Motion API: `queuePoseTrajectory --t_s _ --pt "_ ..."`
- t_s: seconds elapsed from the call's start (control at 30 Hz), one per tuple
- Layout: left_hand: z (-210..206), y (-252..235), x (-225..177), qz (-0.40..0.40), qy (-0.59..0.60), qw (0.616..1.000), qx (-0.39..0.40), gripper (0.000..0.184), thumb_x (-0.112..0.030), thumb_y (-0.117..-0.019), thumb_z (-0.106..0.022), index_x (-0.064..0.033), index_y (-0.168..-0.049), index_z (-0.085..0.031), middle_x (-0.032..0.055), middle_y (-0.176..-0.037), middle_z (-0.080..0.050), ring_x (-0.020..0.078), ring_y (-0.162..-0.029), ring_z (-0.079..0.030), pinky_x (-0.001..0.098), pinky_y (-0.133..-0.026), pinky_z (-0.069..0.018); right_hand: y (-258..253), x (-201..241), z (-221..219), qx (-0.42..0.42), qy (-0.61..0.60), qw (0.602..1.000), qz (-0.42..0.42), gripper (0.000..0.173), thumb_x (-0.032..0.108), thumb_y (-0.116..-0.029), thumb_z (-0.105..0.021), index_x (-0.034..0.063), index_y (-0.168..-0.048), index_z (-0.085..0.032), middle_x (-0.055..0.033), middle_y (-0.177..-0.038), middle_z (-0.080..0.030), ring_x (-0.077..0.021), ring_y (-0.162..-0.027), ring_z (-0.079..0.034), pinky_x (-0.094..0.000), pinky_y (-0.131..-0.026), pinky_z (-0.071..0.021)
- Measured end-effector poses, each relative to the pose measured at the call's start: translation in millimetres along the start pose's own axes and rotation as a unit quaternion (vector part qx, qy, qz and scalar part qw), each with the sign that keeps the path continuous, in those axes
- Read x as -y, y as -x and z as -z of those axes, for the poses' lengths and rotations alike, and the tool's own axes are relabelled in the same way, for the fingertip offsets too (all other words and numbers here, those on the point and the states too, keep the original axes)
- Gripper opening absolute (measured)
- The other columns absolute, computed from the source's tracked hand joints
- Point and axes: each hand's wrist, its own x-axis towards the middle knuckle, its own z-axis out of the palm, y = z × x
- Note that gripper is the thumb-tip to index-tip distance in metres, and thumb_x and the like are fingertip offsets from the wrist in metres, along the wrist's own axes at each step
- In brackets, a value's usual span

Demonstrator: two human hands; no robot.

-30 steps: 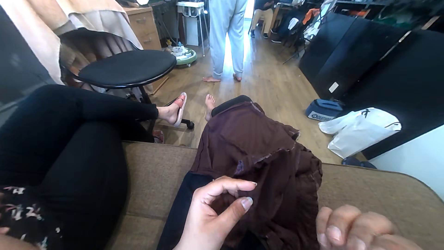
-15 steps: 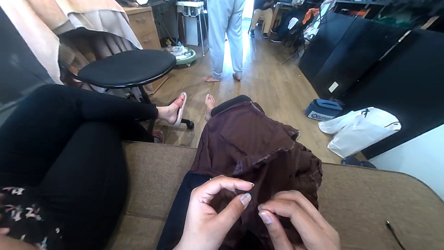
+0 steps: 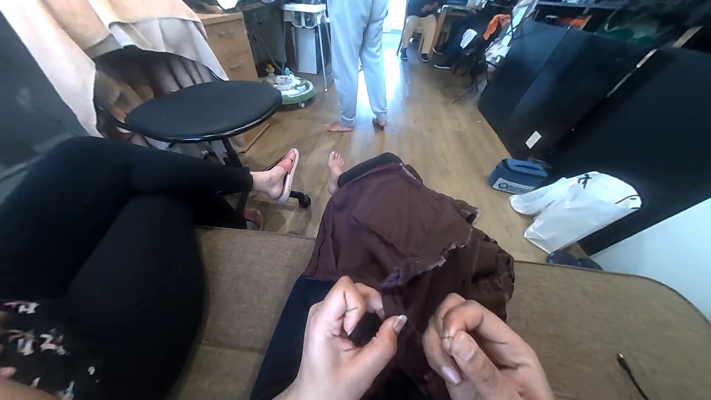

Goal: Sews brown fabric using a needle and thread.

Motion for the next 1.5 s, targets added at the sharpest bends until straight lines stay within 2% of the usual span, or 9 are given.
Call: queuePoseTrajectory --t_s 0.27,0.47,0.57,0.63,0.8,0.9,1.07,1.3,1.5 --pt "5 -24 -38 0.104 0.125 0.986 -0.045 0.029 -0.002 -0.0872 -0.076 -0.0186 -0.097 -0.054 -0.0073 -0.086 -0.069 -0.0015 -0.076 -0.067 0.0144 -0.067 -0.0565 -1 20 3 0.002 0.072 0.990 0.119 0.017 0.025 -0.1063 -0.055 0.0168 -0.102 -0.069 0.0050 -0.106 -0.067 -0.0085 -0.106 -0.066 -0.0238 -0.089 -0.0568" --pt "4 -47 -45 0.049 0.058 0.995 -0.067 0.016 -0.009 -0.0951 -0.069 -0.0195 -0.094 -0.057 -0.0058 -0.092 -0.067 -0.0010 -0.074 -0.065 0.0147 -0.064 -0.0570 -7 40 5 -0.014 0.150 0.972 0.179 0.015 0.024 -0.1044 -0.058 0.0149 -0.102 -0.070 0.0062 -0.100 -0.066 -0.0065 -0.101 -0.066 -0.0226 -0.089 -0.0564" --pt "13 -69 -26 0.086 0.015 0.994 -0.065 0.021 -0.009 -0.1007 -0.058 -0.0173 -0.115 -0.070 -0.0021 -0.116 -0.068 0.0074 -0.099 -0.067 0.0231 -0.080 -0.0591 -7 37 12 -0.048 0.211 0.955 0.204 0.020 0.027 -0.1055 -0.057 0.0176 -0.113 -0.073 0.0098 -0.107 -0.067 -0.0053 -0.105 -0.066 -0.0206 -0.089 -0.0569" --pt "22 -83 -22 0.167 0.060 0.984 -0.018 0.042 -0.011 -0.1059 -0.046 -0.0173 -0.146 -0.057 -0.0003 -0.148 -0.055 0.0128 -0.123 -0.061 0.0307 -0.094 -0.0572 -3 33 15 -0.048 0.245 0.949 0.194 0.023 0.030 -0.1059 -0.056 0.0200 -0.118 -0.073 0.0112 -0.113 -0.067 -0.0044 -0.108 -0.066 -0.0206 -0.090 -0.0568" --pt "50 -67 0 0.234 0.078 0.969 0.009 0.088 0.000 -0.0938 -0.058 -0.0336 -0.164 -0.017 0.0010 -0.149 -0.054 0.0157 -0.115 -0.067 0.0330 -0.088 -0.0610 13 13 17 -0.018 0.272 0.958 0.086 0.017 0.017 -0.1062 -0.056 0.0162 -0.114 -0.072 0.0034 -0.107 -0.068 -0.0026 -0.091 -0.069 -0.0192 -0.078 -0.0612" --pt "65 -17 17 0.358 0.093 0.929 -0.008 0.096 -0.008 -0.0883 -0.069 -0.0227 -0.162 -0.009 0.0051 -0.126 -0.070 0.0176 -0.099 -0.074 0.0341 -0.084 -0.0630 22 7 20 0.031 0.235 0.971 0.037 0.017 0.009 -0.1055 -0.056 0.0076 -0.107 -0.073 -0.0040 -0.105 -0.067 -0.0029 -0.080 -0.069 -0.0187 -0.071 -0.0619" --pt "81 41 14 0.443 0.203 0.860 0.150 0.038 -0.008 -0.0863 -0.078 -0.0154 -0.122 -0.066 -0.0024 -0.105 -0.078 0.0081 -0.093 -0.074 0.0279 -0.083 -0.0616 33 -2 22 0.079 0.297 0.951 -0.033 0.024 0.002 -0.1049 -0.050 -0.0031 -0.105 -0.073 -0.0136 -0.097 -0.066 -0.0077 -0.076 -0.066 -0.0206 -0.069 -0.0592" --pt "28 32 -31 0.345 0.199 0.910 0.118 0.018 -0.009 -0.1049 -0.055 -0.0168 -0.107 -0.071 -0.0108 -0.095 -0.076 -0.0002 -0.084 -0.071 0.0229 -0.079 -0.0600 41 -8 8 0.099 0.365 0.923 -0.067 0.055 0.045 -0.0916 -0.075 -0.0104 -0.095 -0.072 -0.0215 -0.093 -0.069 -0.0162 -0.085 -0.066 -0.0261 -0.077 -0.0547" --pt "13 30 -36 0.263 0.043 0.962 0.058 0.029 -0.010 -0.1075 -0.047 -0.0059 -0.092 -0.071 -0.0068 -0.081 -0.073 -0.0008 -0.077 -0.069 0.0232 -0.072 -0.0591 42 -15 -4 0.076 0.431 0.899 -0.020 0.028 0.022 -0.0968 -0.071 -0.0035 -0.086 -0.075 -0.0184 -0.089 -0.073 -0.0184 -0.087 -0.071 -0.0267 -0.080 -0.0575"
